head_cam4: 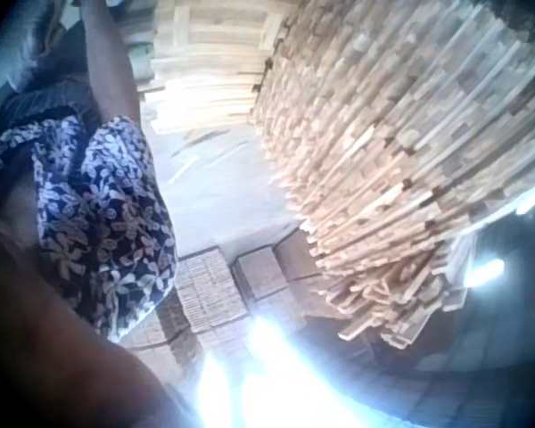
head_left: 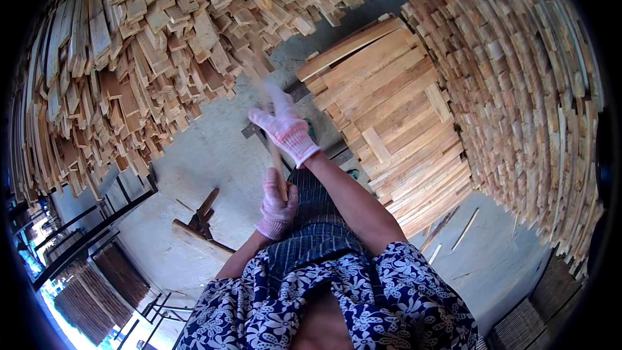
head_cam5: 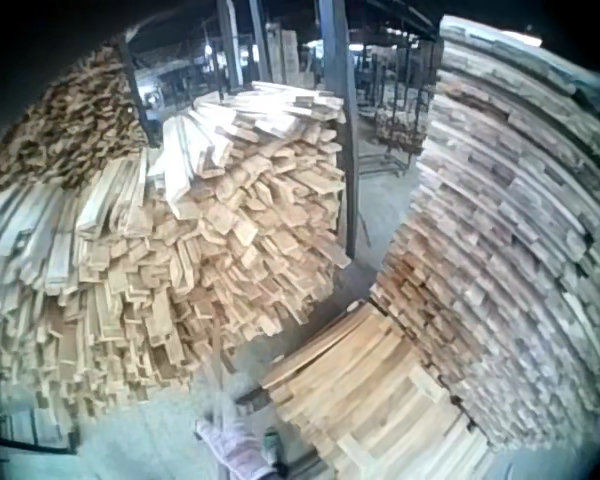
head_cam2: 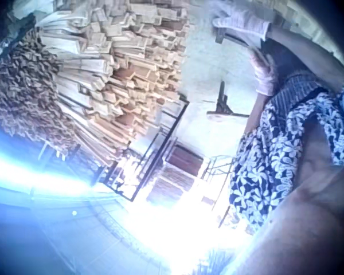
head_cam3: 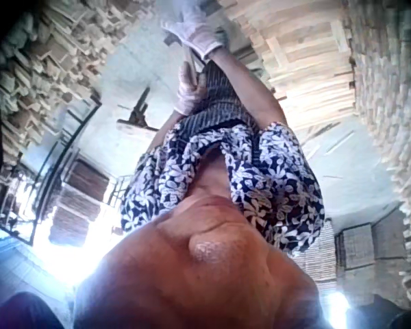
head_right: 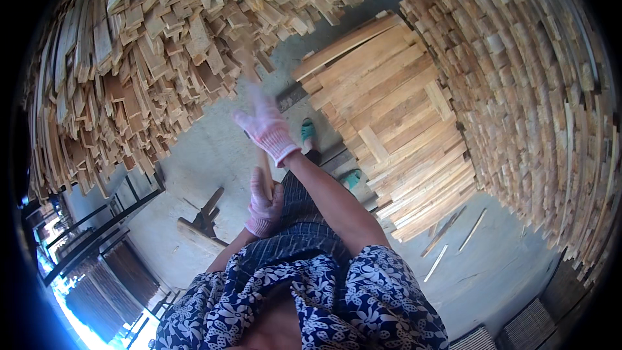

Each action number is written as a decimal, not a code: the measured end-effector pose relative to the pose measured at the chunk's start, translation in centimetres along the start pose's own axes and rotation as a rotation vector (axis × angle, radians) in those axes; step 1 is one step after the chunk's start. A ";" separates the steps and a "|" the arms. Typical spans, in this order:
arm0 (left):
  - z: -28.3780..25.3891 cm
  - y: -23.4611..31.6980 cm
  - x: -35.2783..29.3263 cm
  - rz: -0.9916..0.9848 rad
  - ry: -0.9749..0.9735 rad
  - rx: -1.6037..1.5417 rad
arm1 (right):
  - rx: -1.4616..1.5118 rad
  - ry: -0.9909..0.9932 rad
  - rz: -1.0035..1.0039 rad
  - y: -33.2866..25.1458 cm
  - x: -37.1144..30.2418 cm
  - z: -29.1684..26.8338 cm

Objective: The person repeatedly picks up bundles of wooden planks from a large pile and arranges them into a neat stack on a wooden workbench. They wear pink gloves and handle the planks by hand, aligning them carefully to build a uniform pile.

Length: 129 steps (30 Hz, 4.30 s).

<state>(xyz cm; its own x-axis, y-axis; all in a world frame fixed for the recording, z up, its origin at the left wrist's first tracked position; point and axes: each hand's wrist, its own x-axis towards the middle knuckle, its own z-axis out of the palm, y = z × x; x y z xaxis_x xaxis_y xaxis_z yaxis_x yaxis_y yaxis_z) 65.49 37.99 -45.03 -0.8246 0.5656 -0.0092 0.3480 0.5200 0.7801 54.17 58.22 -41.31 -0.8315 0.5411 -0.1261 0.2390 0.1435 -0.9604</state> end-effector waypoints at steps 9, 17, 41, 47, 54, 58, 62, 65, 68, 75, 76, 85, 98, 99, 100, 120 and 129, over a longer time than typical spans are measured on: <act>-0.1 4.5 -1.5 -0.013 -0.296 0.035 | -0.143 0.217 0.441 11.3 -4.3 -4.0; -1.5 7.5 3.9 0.173 -0.880 0.022 | 0.679 0.310 0.528 12.8 -5.0 -8.4; 28.5 -10.4 45.6 0.227 -0.778 0.192 | -0.588 0.927 0.939 35.6 6.6 -18.0; 28.2 -7.4 47.9 -0.176 -0.763 0.046 | -0.539 0.850 1.043 34.5 7.6 -18.4; 28.7 -9.7 51.2 -0.424 -1.051 0.003 | -0.571 0.836 1.057 34.5 7.6 -18.2; 29.4 -12.1 51.5 -0.377 -1.124 -0.062 | -0.577 0.855 1.031 35.3 6.9 -18.2; 29.8 -14.1 51.9 -0.380 -1.076 0.017 | -0.528 0.855 1.025 34.9 7.6 -18.1; 29.8 -12.5 51.4 -0.398 -1.052 0.026 | -0.571 0.933 0.902 36.2 6.9 -18.0; 28.8 -8.2 51.8 -0.589 -1.116 -0.134 | -0.565 0.915 0.969 35.8 6.9 -18.1; 29.5 -7.9 52.1 -0.403 -1.063 -0.093 | -0.518 0.878 1.027 34.9 7.4 -18.2; 30.3 -9.1 52.6 -0.374 -1.061 -0.132 | -0.499 0.875 1.020 34.5 7.6 -18.3; 34.2 -6.1 54.5 0.015 -1.092 0.529 | -0.303 0.859 0.993 34.5 6.6 -19.2; 34.4 -4.5 53.6 -0.167 -1.037 0.391 | -0.271 0.854 0.975 35.3 7.8 -18.0; 34.4 -5.0 53.8 -0.157 -1.023 0.410 | -0.275 0.833 0.975 35.0 8.0 -18.0; 34.5 -5.5 53.8 -0.148 -1.009 0.428 | -0.281 0.811 0.974 34.6 8.1 -18.1; 7.9 -10.9 5.2 -0.071 -0.391 -0.130 | -0.720 0.070 0.553 29.6 0.0 -23.0; -12.8 -14.9 2.5 -0.715 -0.136 0.133 | -0.524 -0.714 -0.195 22.5 -2.4 -8.5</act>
<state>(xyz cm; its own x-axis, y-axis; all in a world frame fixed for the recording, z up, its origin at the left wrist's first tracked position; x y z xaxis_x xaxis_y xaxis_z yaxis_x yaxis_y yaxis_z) 52.47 23.46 -48.67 -0.8108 0.1290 -0.5709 -0.1958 0.8594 0.4723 65.80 67.19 -60.52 -0.9527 -0.1498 -0.2645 0.1136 0.6317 -0.7669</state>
